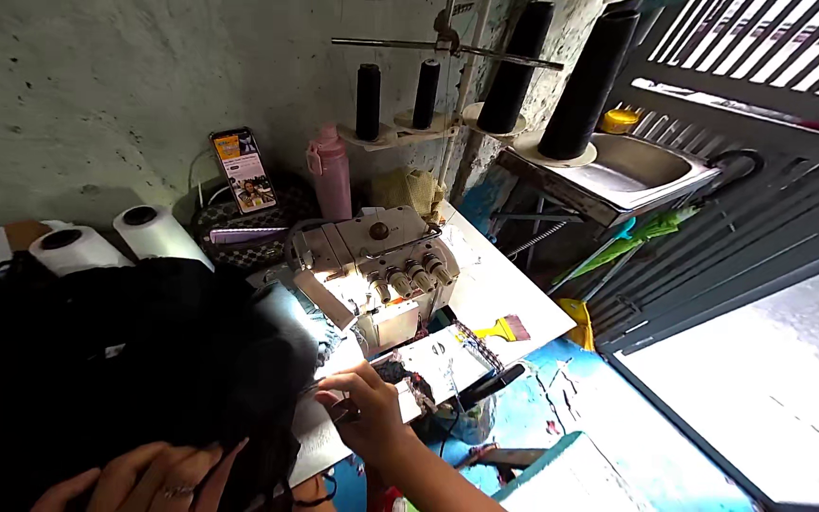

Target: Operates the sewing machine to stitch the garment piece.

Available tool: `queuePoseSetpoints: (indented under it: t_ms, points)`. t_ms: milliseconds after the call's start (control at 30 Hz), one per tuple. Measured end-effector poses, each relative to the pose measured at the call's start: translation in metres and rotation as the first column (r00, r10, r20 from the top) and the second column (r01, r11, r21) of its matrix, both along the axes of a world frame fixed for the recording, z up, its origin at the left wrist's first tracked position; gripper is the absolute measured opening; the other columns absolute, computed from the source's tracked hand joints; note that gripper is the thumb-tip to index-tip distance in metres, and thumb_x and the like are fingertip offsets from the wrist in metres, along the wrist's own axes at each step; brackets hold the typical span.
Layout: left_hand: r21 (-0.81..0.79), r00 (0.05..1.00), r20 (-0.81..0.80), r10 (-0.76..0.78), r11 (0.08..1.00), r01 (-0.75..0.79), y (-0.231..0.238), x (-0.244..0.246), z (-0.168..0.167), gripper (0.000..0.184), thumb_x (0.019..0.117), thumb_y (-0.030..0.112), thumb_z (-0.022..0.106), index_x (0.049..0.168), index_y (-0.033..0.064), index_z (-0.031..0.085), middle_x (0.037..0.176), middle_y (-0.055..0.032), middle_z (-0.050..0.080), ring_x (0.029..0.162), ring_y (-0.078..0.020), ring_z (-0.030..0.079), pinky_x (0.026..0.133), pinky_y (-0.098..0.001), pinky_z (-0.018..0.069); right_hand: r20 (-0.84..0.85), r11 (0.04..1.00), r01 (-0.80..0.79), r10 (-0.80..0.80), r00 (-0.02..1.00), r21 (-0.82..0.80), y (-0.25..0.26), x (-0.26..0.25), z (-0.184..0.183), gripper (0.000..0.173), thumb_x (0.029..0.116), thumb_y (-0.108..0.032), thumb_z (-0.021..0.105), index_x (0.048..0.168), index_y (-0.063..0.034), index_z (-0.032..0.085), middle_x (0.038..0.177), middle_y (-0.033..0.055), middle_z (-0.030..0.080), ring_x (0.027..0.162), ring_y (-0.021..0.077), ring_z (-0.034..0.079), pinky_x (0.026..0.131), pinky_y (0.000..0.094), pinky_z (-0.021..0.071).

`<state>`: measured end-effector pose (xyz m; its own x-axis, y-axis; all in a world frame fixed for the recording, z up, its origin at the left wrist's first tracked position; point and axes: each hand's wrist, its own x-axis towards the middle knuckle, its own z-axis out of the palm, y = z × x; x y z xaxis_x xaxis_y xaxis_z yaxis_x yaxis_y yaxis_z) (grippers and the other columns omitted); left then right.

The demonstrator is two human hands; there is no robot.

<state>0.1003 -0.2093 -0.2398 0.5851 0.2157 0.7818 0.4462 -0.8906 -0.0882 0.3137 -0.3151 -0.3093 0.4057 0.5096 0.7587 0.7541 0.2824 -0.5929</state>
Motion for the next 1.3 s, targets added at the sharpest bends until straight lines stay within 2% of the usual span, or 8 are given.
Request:
queuePoseSetpoints:
  t_ms: [567, 700, 767, 867, 1000, 1067, 1200, 1300]
  points:
    - [-0.165, 0.998, -0.054, -0.018, 0.986, 0.009, 0.003, 0.012, 0.018, 0.037, 0.0999, 0.054, 0.057, 0.094, 0.0174, 0.061, 0.082, -0.0049, 0.058, 0.095, -0.0187, 0.054, 0.099, -0.0408, 0.0246, 0.220, 0.998, -0.034, 0.023, 0.975, 0.048, 0.016, 0.023, 0.032, 0.016, 0.0770, -0.002, 0.075, 0.092, -0.0080, 0.079, 0.103, 0.0088, 0.077, 0.072, 0.0161, 0.072, 0.052, 0.0292, 0.0549]
    - [-0.101, 0.998, -0.042, -0.050, 0.994, 0.046, -0.007, 0.048, 0.012, 0.031, 0.0983, 0.049, 0.059, 0.108, 0.0199, 0.056, 0.128, -0.0070, 0.058, 0.131, -0.0230, 0.047, 0.109, -0.0477, 0.0249, 0.215, 0.997, -0.047, 0.034, 0.976, 0.056, 0.009, 0.023, 0.039, 0.014, 0.0813, 0.000, 0.069, 0.092, -0.0048, 0.075, 0.101, 0.0087, 0.078, 0.075, 0.0153, 0.074, 0.057, 0.0286, 0.0567]
    - [-0.161, 0.987, -0.044, -0.153, 0.976, 0.144, -0.010, 0.075, -0.006, 0.037, 0.0949, 0.051, 0.056, 0.120, 0.0247, 0.048, 0.152, -0.0003, 0.047, 0.152, -0.0146, 0.028, 0.122, -0.0514, 0.0075, 0.167, 0.995, -0.096, 0.089, 0.982, 0.032, 0.005, 0.016, 0.030, 0.016, 0.0812, 0.001, 0.067, 0.095, -0.0036, 0.073, 0.099, 0.0090, 0.079, 0.081, 0.0167, 0.076, 0.058, 0.0318, 0.0590]
    - [-0.096, 0.979, -0.105, -0.173, 0.982, 0.164, -0.001, 0.094, -0.037, 0.037, 0.0919, 0.037, 0.051, 0.126, 0.0262, 0.058, 0.109, -0.0011, 0.068, 0.119, -0.0237, 0.061, 0.112, -0.0647, 0.0237, 0.120, 0.995, -0.097, 0.099, 0.988, -0.024, -0.011, 0.013, 0.008, 0.018, 0.0824, 0.000, 0.065, 0.099, -0.0053, 0.071, 0.096, 0.0075, 0.077, 0.078, 0.0162, 0.074, 0.059, 0.0317, 0.0589]
    - [-0.055, 0.956, -0.276, -0.096, 0.995, 0.084, -0.015, 0.094, -0.040, 0.047, 0.0824, 0.023, 0.057, 0.127, 0.0238, 0.071, 0.073, -0.0056, 0.063, 0.073, -0.0338, 0.060, 0.083, -0.0590, 0.0389, 0.059, 0.991, -0.079, 0.085, 0.995, -0.104, -0.041, 0.028, -0.014, 0.020, 0.0861, -0.002, 0.067, 0.105, -0.0090, 0.069, 0.094, 0.0037, 0.076, 0.076, 0.0128, 0.073, 0.061, 0.0300, 0.0594]
    - [-0.027, 0.950, -0.306, -0.060, 0.998, 0.054, -0.028, 0.099, -0.039, 0.048, 0.0785, 0.020, 0.061, 0.125, 0.0218, 0.074, 0.074, -0.0069, 0.063, 0.074, -0.0338, 0.060, 0.081, -0.0566, 0.0401, 0.059, 0.992, -0.061, 0.068, 0.996, -0.113, -0.049, 0.034, -0.013, 0.023, 0.0850, -0.002, 0.066, 0.107, -0.0104, 0.067, 0.094, 0.0027, 0.076, 0.074, 0.0117, 0.072, 0.059, 0.0284, 0.0576]
    - [0.016, 0.936, -0.351, -0.006, 1.000, 0.013, -0.034, 0.104, -0.031, 0.049, 0.0755, 0.013, 0.067, 0.123, 0.0216, 0.071, 0.123, -0.0031, 0.068, 0.111, -0.0320, 0.060, 0.089, -0.0545, 0.0368, 0.037, 0.993, -0.036, 0.040, 0.999, -0.113, -0.053, 0.037, -0.007, 0.020, 0.0837, -0.006, 0.069, 0.102, -0.0113, 0.066, 0.085, 0.0026, 0.075, 0.062, 0.0116, 0.066, 0.051, 0.0268, 0.0523]
    - [0.013, 0.935, -0.355, -0.024, 0.999, 0.030, -0.027, 0.104, -0.031, 0.051, 0.0762, 0.007, 0.060, 0.123, 0.0230, 0.073, 0.124, 0.0022, 0.071, 0.112, -0.0295, 0.063, 0.090, -0.0552, 0.0370, 0.010, 0.992, -0.078, 0.080, 0.997, -0.103, -0.050, 0.037, -0.008, 0.019, 0.0820, -0.005, 0.070, 0.099, -0.0103, 0.065, 0.088, 0.0037, 0.076, 0.072, 0.0127, 0.072, 0.057, 0.0289, 0.0568]
